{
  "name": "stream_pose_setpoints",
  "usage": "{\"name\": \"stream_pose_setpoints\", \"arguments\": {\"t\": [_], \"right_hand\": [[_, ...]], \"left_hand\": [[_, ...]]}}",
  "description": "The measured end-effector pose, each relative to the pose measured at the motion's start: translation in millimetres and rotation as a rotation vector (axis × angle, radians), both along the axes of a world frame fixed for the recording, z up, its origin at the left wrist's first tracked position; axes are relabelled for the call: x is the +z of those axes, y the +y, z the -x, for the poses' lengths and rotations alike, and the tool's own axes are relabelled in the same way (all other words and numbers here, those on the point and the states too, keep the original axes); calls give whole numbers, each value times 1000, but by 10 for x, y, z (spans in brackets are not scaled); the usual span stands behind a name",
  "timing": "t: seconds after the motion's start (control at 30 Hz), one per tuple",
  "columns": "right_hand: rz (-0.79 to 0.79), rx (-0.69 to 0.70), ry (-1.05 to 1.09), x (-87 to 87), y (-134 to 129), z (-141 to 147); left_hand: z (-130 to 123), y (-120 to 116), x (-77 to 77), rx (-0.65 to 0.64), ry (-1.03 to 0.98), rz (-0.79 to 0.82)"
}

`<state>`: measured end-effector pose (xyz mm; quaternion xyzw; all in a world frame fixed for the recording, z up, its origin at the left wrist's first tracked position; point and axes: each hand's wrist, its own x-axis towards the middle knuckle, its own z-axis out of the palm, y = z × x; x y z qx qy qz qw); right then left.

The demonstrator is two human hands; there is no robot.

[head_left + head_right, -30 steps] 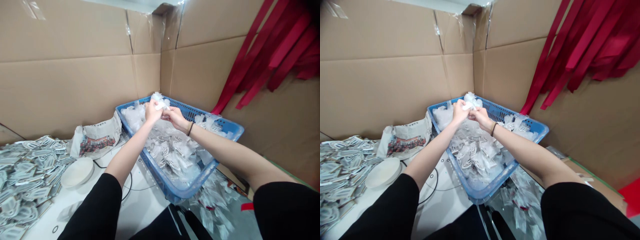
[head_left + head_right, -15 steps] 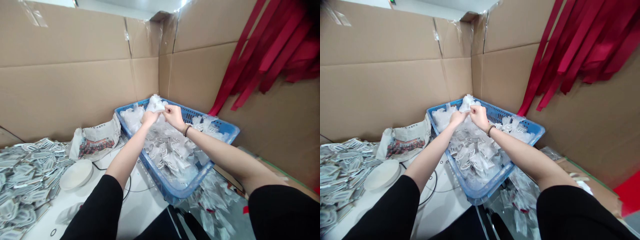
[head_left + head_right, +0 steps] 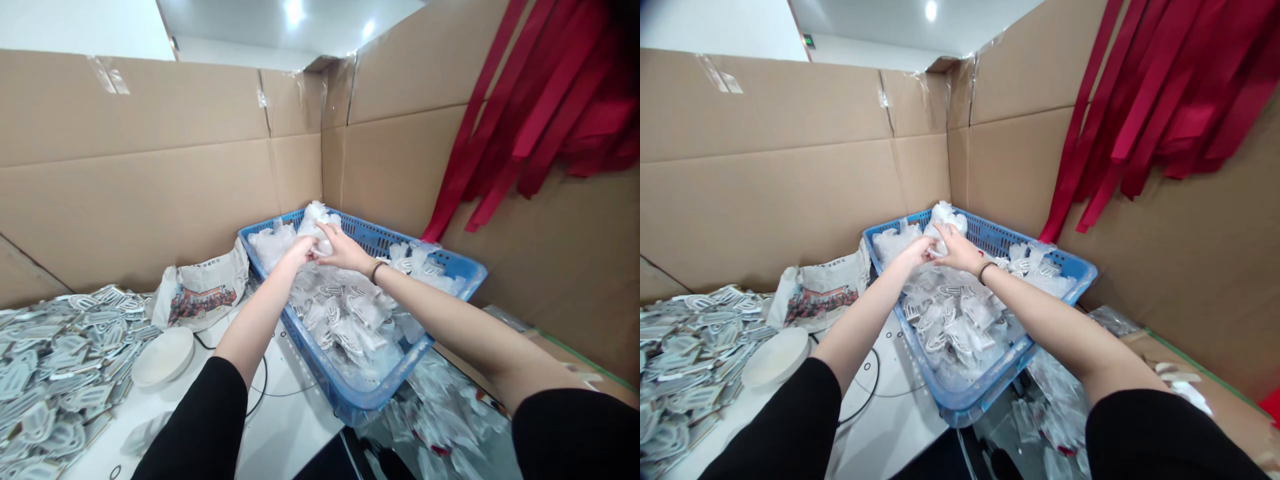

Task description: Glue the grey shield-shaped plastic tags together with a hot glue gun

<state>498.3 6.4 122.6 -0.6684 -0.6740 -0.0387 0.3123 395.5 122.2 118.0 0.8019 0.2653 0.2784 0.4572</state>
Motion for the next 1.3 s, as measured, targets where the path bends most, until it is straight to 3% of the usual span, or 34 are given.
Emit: {"name": "stream_pose_setpoints", "arguments": {"t": [0.1, 0.2, 0.27, 0.33, 0.4, 0.5, 0.57, 0.63, 0.77, 0.83, 0.9, 1.0, 1.07, 1.2, 1.3], "right_hand": [[248, -139, -148, -45, -18, -55], [358, -262, -203, -65, -6, -179], [388, -327, -211, -40, 35, -304], [427, -373, -225, 30, 118, -462], [470, -396, -241, 131, 248, -635], [532, -413, -266, 258, 515, -849], [565, -416, -281, 271, 708, -923], [592, -406, -297, 212, 881, -941], [612, -379, -330, -2, 1099, -896], [580, -392, -348, -78, 1136, -865], [529, -413, -368, -99, 1133, -821], [450, -418, -412, -59, 1056, -700], [400, -331, -467, -38, 953, -577], [412, -38, -539, -172, 646, -336], [555, -23, -456, -390, 427, -285]], "left_hand": [[10, -129, 10, 14, 20, -81], [-7, -309, 137, 10, -5, -253], [14, -446, 340, -8, -41, -363], [123, -602, 645, -36, -96, -478], [361, -791, 1013, -58, -199, -694], [952, -1139, 1511, 7, -349, -947], [1416, -1392, 1699, 88, -435, -1077], [1839, -1622, 1749, 149, -500, -1170], [2338, -1866, 1640, 379, -259, -1212], [2390, -1833, 1588, 347, -155, -1252], [2334, -1699, 1544, 230, -80, -1287], [2092, -1369, 1405, 135, 140, -1161], [1848, -1103, 1226, 107, 300, -1031], [1241, -535, 719, 1, 520, -800], [785, -152, 340, -85, 662, -700]]}}
